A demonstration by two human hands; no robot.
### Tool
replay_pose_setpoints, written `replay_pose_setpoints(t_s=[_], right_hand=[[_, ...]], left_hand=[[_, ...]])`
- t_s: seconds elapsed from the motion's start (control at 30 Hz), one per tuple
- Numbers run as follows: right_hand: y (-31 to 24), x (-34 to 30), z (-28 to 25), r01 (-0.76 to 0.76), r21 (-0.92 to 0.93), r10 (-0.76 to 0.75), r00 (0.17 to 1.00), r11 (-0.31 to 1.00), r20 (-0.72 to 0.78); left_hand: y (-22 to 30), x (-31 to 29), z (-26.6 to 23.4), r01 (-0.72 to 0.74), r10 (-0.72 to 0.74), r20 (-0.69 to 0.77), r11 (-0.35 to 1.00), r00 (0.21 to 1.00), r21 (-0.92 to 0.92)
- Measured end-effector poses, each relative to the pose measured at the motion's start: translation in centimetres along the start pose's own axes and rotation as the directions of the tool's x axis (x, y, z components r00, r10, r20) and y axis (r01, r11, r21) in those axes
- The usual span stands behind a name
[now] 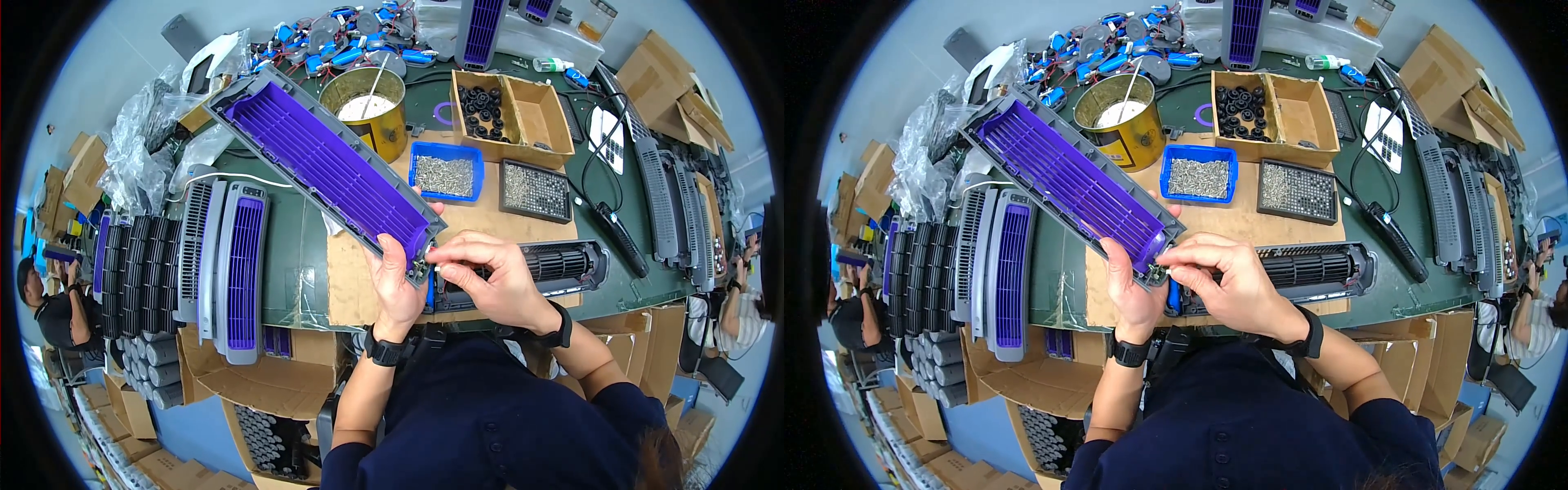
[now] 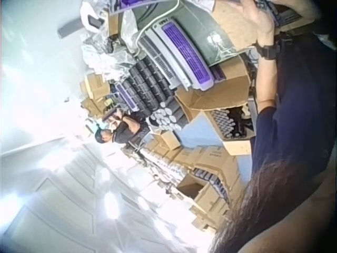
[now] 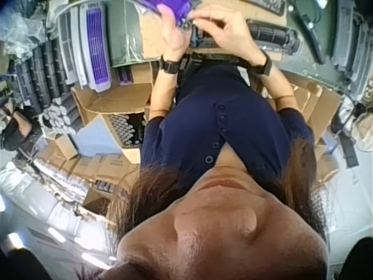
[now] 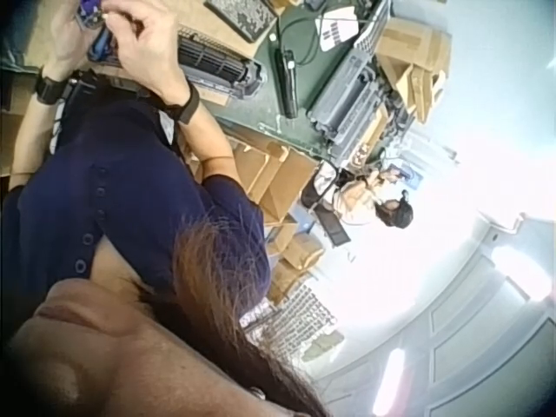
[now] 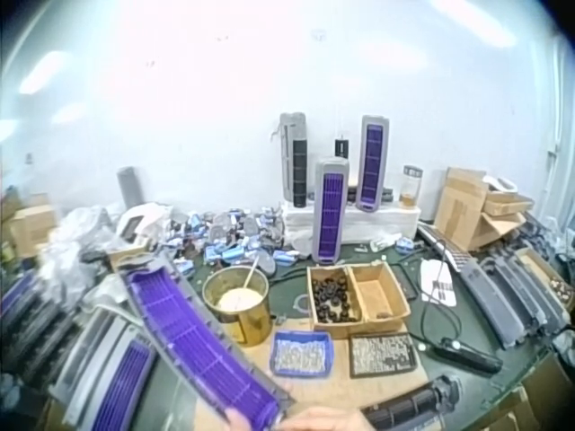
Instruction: The person uses a power screwdriver to drive screws into a grey component, then connects internal wires and fits a purple grille into the housing by hand. Finally, they plug a cable into the assembled device and press its buttons to test it.
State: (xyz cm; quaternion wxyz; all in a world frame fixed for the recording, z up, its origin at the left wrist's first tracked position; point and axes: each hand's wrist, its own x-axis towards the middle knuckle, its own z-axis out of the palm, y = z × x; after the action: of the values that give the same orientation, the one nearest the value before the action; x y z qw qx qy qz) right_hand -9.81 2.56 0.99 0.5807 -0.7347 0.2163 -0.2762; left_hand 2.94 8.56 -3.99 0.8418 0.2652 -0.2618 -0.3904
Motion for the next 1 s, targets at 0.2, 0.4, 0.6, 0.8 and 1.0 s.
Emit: replay_pose_setpoints(t_s=[0.2, 0.4, 0.6, 0.8, 1.0], right_hand=[[-0.2, -0.2, 0.1, 0.105, -0.090, -0.104, 0.994, 0.990, 0.017], [-0.5, -0.2, 0.2, 0.037, -0.105, -0.036, 0.999, 0.994, 0.013], [-1.1, 0.0, 0.9, 0.143, -0.153, -0.149, 0.988, 0.978, -0.028], [-1.4, 0.0, 0.9, 0.154, -0.228, -0.166, 0.986, 0.961, -0.032], [-1.7, -0.1, 1.6, 0.159, -0.311, -0.174, 0.985, 0.937, -0.018]], left_hand=[[-0.1, -0.1, -0.2, 0.008, -0.008, -0.009, 0.993, 1.000, 0.114], [0.1, -0.3, 0.3, -0.002, 0.003, -0.008, 0.989, 1.000, 0.145], [0.0, -0.3, 0.2, -0.051, 0.049, 0.025, 0.996, 0.998, 0.074], [0.2, -0.5, 0.2, -0.029, 0.020, 0.042, 0.974, 0.999, 0.223], [-0.2, -0.7, 0.2, -0.091, 0.070, 0.081, 0.954, 0.994, 0.285]])
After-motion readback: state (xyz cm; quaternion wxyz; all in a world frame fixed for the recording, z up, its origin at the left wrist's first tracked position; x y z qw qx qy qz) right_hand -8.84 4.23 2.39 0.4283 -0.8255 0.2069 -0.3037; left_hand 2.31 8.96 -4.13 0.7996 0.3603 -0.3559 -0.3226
